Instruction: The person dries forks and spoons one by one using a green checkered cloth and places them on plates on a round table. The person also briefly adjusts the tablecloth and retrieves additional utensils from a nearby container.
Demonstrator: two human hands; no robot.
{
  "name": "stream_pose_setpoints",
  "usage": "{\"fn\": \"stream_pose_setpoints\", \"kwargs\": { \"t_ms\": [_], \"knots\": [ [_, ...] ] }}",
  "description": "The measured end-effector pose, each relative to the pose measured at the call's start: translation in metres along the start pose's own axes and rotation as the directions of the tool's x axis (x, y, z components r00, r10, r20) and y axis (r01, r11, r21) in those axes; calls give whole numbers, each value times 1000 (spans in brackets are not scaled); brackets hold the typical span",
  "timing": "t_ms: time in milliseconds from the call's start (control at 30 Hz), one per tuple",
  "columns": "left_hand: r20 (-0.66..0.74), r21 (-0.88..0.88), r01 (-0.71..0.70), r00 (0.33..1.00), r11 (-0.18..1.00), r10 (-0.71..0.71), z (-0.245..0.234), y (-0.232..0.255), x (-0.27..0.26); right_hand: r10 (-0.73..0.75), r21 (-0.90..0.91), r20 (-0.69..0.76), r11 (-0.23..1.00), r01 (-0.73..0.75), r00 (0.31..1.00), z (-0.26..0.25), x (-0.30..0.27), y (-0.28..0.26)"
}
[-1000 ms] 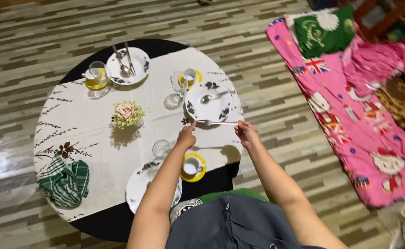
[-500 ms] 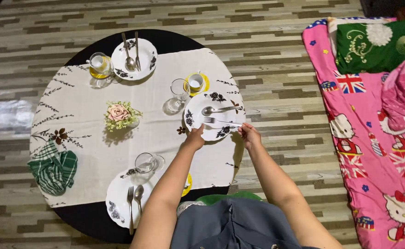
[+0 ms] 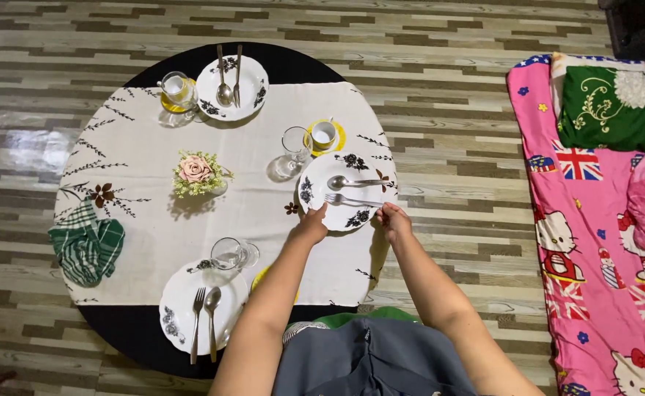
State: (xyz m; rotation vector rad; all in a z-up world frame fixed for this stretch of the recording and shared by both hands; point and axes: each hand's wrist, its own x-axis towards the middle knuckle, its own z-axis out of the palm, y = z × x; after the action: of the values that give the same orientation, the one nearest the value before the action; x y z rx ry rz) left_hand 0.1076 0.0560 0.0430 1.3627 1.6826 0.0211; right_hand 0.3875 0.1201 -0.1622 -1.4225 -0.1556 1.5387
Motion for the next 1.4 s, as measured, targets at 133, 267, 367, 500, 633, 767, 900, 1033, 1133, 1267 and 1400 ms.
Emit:
{"fn": "stream_pose_setpoints", "kwargs": {
  "t_ms": [133,267,367,500,633,767,900,1033,1133,1267,1400],
  "knots": [
    [-16,8,24,1000,1000,-24,5,-5,2,-9,-18,-2,1000,9,1000,10,-31,-15],
    [-27,19,33,999,999,-33,2,-1,-7,-23,-31,14,999,23,1000,15,-44,-22],
    [-38,25,25,999,999,-24,6,-6,-2,-40,-29,-2,999,40,999,0,-13,-9],
    [-73,10,20,997,1000,-19,14,-14,0,-186,-265,-46,950,168,981,3,-13,-11],
    [-139,-8,10,990,1000,-11,0,-4,-38,-673,-614,250,445,651,696,49,-94,-33],
    [-219,190,13,975,982,29,-17,-1,-84,-623,-557,607,110,823,494,90,-137,-29],
    [-305,397,59,950,916,71,-34,-6,-130,-318,-627,756,-100,773,572,129,-199,-24],
    [-379,410,104,923,906,65,-45,-29,-160,-164,-588,809,-213,780,565,156,-225,-9],
    [-417,440,152,908,885,51,-43,-62,-173,-84,-540,836,-302,786,542,171,-242,9],
    [-511,402,183,858,897,54,-43,-104,-193,-70,-444,890,-363,819,451,190,-267,32],
    [-617,358,184,783,916,84,-30,-149,-218,-68,-370,923,-420,828,378,202,-287,64]
  ]
}}
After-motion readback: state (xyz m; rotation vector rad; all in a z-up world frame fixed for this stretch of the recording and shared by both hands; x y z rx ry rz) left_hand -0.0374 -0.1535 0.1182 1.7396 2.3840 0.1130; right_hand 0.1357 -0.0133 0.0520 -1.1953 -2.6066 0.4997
